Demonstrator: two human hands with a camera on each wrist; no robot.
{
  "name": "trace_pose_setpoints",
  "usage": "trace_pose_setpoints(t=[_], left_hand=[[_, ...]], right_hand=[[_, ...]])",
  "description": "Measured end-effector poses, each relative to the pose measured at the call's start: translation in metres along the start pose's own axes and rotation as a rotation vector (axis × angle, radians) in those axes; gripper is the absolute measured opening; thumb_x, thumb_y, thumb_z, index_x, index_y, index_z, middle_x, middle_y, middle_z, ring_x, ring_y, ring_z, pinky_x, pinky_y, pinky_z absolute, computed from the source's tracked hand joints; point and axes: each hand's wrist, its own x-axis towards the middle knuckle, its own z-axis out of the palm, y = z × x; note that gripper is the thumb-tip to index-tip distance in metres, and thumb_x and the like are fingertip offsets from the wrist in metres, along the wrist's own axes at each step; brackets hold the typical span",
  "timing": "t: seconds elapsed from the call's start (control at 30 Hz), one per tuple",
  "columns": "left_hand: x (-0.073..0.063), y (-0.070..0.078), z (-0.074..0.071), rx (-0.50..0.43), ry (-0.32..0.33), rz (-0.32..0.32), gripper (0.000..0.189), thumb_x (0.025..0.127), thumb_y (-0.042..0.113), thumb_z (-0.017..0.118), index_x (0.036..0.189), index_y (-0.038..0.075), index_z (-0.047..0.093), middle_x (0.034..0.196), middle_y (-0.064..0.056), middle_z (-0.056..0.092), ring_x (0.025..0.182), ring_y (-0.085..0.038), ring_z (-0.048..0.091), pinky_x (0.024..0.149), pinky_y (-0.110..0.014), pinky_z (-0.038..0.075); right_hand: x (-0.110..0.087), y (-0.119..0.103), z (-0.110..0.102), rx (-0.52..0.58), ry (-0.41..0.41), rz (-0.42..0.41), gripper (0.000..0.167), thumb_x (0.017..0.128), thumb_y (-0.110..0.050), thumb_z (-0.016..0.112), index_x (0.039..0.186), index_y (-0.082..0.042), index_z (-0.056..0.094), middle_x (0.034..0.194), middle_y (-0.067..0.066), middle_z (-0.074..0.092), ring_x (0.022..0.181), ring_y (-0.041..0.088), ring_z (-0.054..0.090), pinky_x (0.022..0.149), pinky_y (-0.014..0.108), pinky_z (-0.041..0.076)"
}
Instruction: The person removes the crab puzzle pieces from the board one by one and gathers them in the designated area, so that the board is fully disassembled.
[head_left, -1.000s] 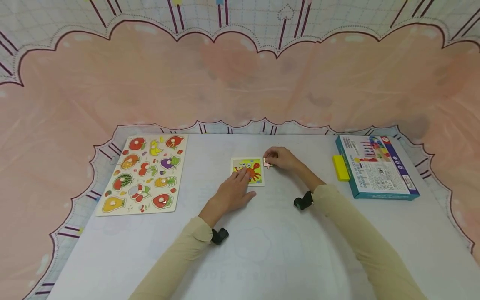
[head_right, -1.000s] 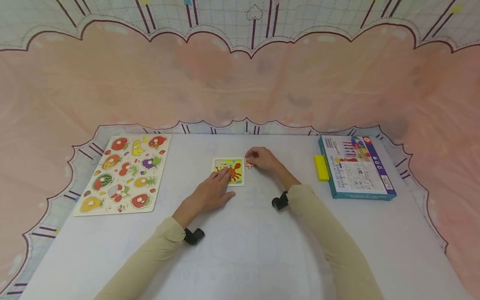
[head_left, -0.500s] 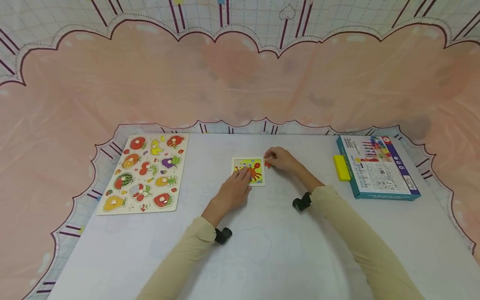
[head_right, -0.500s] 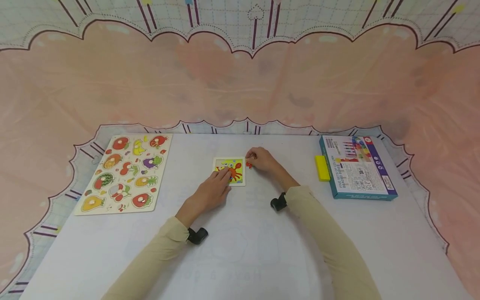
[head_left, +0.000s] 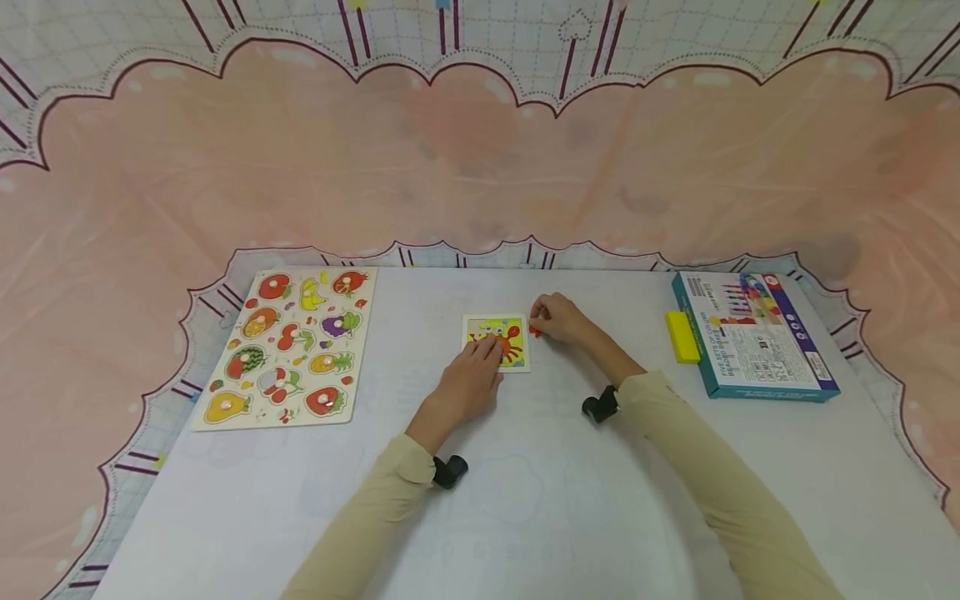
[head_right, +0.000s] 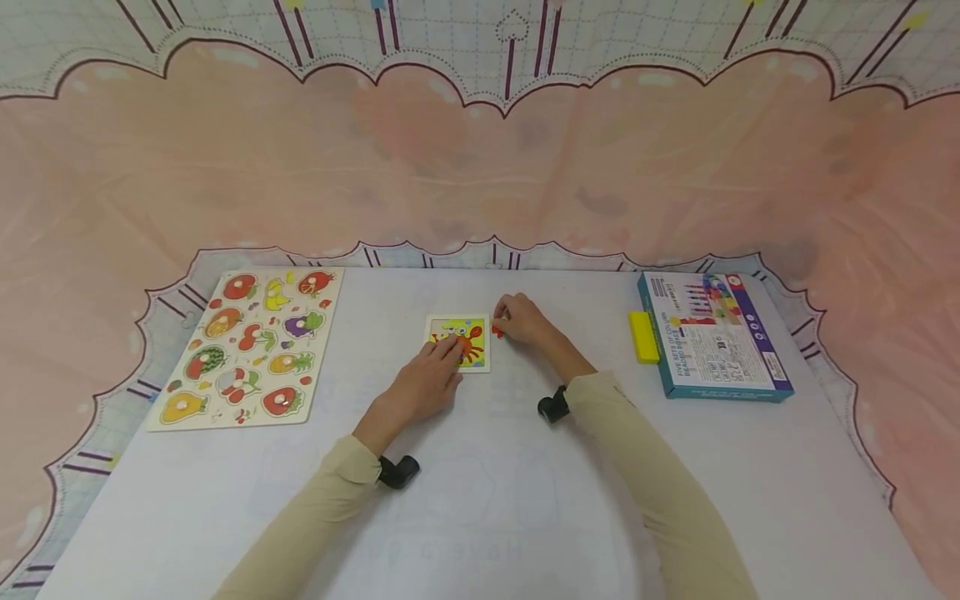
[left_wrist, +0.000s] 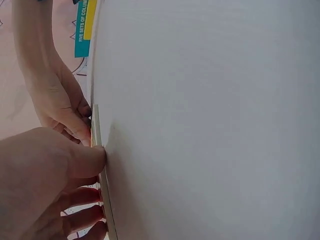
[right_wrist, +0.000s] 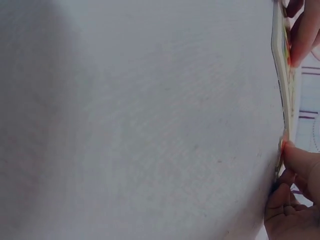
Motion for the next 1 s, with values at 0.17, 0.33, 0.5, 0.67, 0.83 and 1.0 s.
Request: trace_pose_setpoints(t=[0.17,0.33,0.5,0.67,0.83,1.0], left_hand=[[0.003,0.004,0.002,0.050,0.053,-0.002,0.055,0.100,0.030,0.051,0.146,0.003,0.039,0.151,-0.014,0.041,0.134,-0.030,0.042,0.114,-0.036,0.036],[0.006,0.011,0.005,0.059,0.119,-0.037,0.057,0.099,0.037,0.053,0.143,0.003,0.044,0.141,-0.012,0.048,0.124,-0.030,0.047,0.105,-0.039,0.044],[0.007,0.016,0.009,0.043,0.153,-0.073,0.060,0.098,0.041,0.053,0.143,0.002,0.044,0.139,-0.013,0.049,0.122,-0.030,0.046,0.104,-0.042,0.043],[0.007,0.018,0.009,0.027,0.143,-0.095,0.061,0.097,0.040,0.055,0.143,0.002,0.043,0.144,-0.013,0.045,0.127,-0.031,0.043,0.107,-0.042,0.041],[0.008,0.020,0.011,0.049,0.107,-0.097,0.060,0.099,0.039,0.051,0.145,0.001,0.041,0.152,-0.011,0.040,0.135,-0.030,0.038,0.110,-0.044,0.037],[0.008,0.022,0.011,0.079,0.101,-0.090,0.056,0.100,0.037,0.050,0.144,0.003,0.044,0.152,-0.009,0.042,0.137,-0.027,0.038,0.108,-0.046,0.038]], right_hand=[[-0.003,0.001,0.000,0.016,0.018,-0.021,0.021,0.096,-0.020,0.060,0.107,-0.002,0.060,0.100,0.012,0.051,0.094,0.023,0.046,0.078,0.027,0.040],[-0.005,0.001,-0.002,0.035,0.024,-0.026,0.021,0.096,-0.020,0.061,0.107,-0.002,0.060,0.100,0.012,0.051,0.094,0.023,0.047,0.079,0.029,0.040],[-0.007,-0.001,-0.002,0.038,0.025,-0.016,0.021,0.096,-0.020,0.061,0.107,-0.003,0.060,0.099,0.010,0.051,0.094,0.023,0.046,0.078,0.029,0.039],[-0.005,-0.001,-0.001,0.035,0.031,-0.018,0.022,0.096,-0.021,0.060,0.107,-0.002,0.061,0.098,0.010,0.051,0.093,0.022,0.046,0.078,0.028,0.039],[-0.002,-0.001,0.000,0.053,0.010,0.022,0.024,0.097,-0.022,0.058,0.110,-0.002,0.062,0.102,0.011,0.054,0.097,0.023,0.048,0.083,0.029,0.043],[-0.003,-0.003,-0.003,0.065,-0.020,0.050,0.024,0.098,-0.019,0.056,0.114,-0.002,0.062,0.106,0.012,0.058,0.099,0.023,0.050,0.089,0.032,0.047]])
